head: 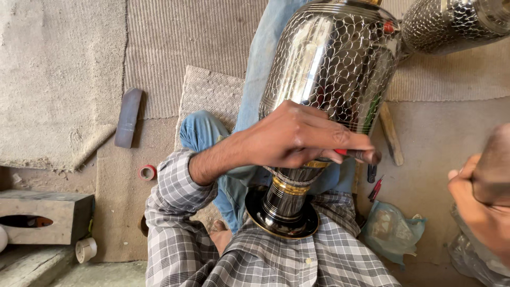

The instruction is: The person sits on the floor with a large engraved metal vase held between their legs and, using a chisel and a wooden mallet, repeatedly strikes the chisel to carve fine decorative lines into the vase surface, repositioning the chisel around the pattern as they work.

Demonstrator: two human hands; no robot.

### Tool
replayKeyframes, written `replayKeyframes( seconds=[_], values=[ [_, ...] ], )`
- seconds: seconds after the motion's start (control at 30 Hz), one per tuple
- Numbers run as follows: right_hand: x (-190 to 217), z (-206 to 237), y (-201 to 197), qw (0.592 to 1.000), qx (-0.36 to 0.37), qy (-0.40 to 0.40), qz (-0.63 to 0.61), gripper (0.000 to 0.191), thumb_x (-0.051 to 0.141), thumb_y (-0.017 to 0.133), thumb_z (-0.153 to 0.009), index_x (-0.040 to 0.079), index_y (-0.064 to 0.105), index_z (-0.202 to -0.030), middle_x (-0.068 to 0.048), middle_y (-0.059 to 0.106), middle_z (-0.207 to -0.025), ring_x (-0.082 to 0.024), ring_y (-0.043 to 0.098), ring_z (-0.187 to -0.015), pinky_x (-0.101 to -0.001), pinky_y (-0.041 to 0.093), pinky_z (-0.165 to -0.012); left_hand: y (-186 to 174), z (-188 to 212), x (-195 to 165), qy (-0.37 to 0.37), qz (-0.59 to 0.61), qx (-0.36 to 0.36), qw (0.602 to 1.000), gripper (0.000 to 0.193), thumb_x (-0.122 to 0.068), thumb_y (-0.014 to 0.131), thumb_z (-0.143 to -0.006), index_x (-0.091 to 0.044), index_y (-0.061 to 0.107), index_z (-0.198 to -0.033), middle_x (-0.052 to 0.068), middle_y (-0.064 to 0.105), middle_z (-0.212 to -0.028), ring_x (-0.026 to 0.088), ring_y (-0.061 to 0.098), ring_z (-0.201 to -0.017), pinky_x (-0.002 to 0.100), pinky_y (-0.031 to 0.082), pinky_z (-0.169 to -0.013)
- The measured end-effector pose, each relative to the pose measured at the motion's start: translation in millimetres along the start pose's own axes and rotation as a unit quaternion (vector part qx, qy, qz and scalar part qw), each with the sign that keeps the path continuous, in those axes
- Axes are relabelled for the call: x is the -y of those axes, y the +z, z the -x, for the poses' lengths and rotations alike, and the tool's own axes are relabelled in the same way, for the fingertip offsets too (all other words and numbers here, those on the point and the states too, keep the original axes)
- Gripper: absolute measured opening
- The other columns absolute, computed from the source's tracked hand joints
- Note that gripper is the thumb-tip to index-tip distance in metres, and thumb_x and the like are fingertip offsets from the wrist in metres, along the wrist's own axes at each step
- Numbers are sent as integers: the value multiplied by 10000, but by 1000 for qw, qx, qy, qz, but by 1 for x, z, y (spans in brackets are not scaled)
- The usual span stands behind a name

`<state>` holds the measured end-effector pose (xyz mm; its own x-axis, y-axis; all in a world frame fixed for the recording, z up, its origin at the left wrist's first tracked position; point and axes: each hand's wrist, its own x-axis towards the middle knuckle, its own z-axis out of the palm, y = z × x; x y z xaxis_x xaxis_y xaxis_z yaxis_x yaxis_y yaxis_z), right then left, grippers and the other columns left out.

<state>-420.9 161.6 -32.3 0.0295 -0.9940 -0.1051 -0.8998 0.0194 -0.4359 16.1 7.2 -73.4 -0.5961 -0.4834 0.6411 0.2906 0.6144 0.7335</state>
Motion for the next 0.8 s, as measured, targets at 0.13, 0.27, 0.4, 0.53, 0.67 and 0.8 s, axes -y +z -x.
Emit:
replayKeyframes(
  seconds=[0.13, 0.27, 0.4, 0.53, 0.67, 0.8],
  values=[
    [33, -8, 6, 982, -50, -155, 100, 786, -29, 753, -861, 69, 405, -1558, -169, 631, -859, -255, 621, -713, -330, 505, -656, 2, -16, 4, -23, 84, 0, 996, 393, -86, 663, -1065, -238, 565, -1414, -12, 769, -1219, 134, 812, -1001, 248, 639, -719],
    [47, -7, 21, 970, -116, -206, 61, 900, -11, 796, -891, 61, 305, -1643, -226, 709, -1090, -266, 706, -837, -337, 551, -741, -6, -31, 12, -1, 14, 47, 999, 454, -292, 700, -999, -213, 576, -1428, -4, 783, -1204, 157, 794, -968, 328, 596, -664],
    [41, 19, 44, 967, -190, -130, -112, 818, -65, 759, -989, 40, 287, -1649, -151, 658, -1123, -218, 710, -908, -302, 610, -844, -11, -49, 17, 9, 24, 186, 982, 464, -270, 692, -1001, -206, 593, -1450, -15, 794, -1098, 149, 752, -827, 379, 539, -646],
    [35, 34, 51, 950, -227, -114, -183, 460, -108, 704, -1011, 41, 439, -1356, -99, 618, -1050, -175, 664, -863, -286, 601, -844, -15, -65, 18, 28, 127, 278, 952, 498, -148, 724, -996, -194, 587, -1472, -67, 825, -1146, 79, 778, -855, 352, 526, -613],
    [36, 26, 35, 954, -208, -212, 40, 349, -96, 728, -948, -68, 471, -1183, -154, 643, -1007, -246, 641, -821, -344, 563, -774, -19, -68, 17, 22, 133, 307, 942, 549, -64, 735, -957, -203, 595, -1469, -60, 824, -1137, 107, 770, -817, 348, 533, -619],
    [45, 15, 26, 975, -164, -147, -18, 337, -60, 743, -1011, -5, 485, -1220, -159, 660, -1036, -192, 627, -798, -294, 547, -736, -19, -56, 15, 33, 99, 240, 965, 576, -57, 753, -957, -212, 585, -1486, -32, 799, -1194, 144, 784, -936, 349, 569, -686]
  ],
)
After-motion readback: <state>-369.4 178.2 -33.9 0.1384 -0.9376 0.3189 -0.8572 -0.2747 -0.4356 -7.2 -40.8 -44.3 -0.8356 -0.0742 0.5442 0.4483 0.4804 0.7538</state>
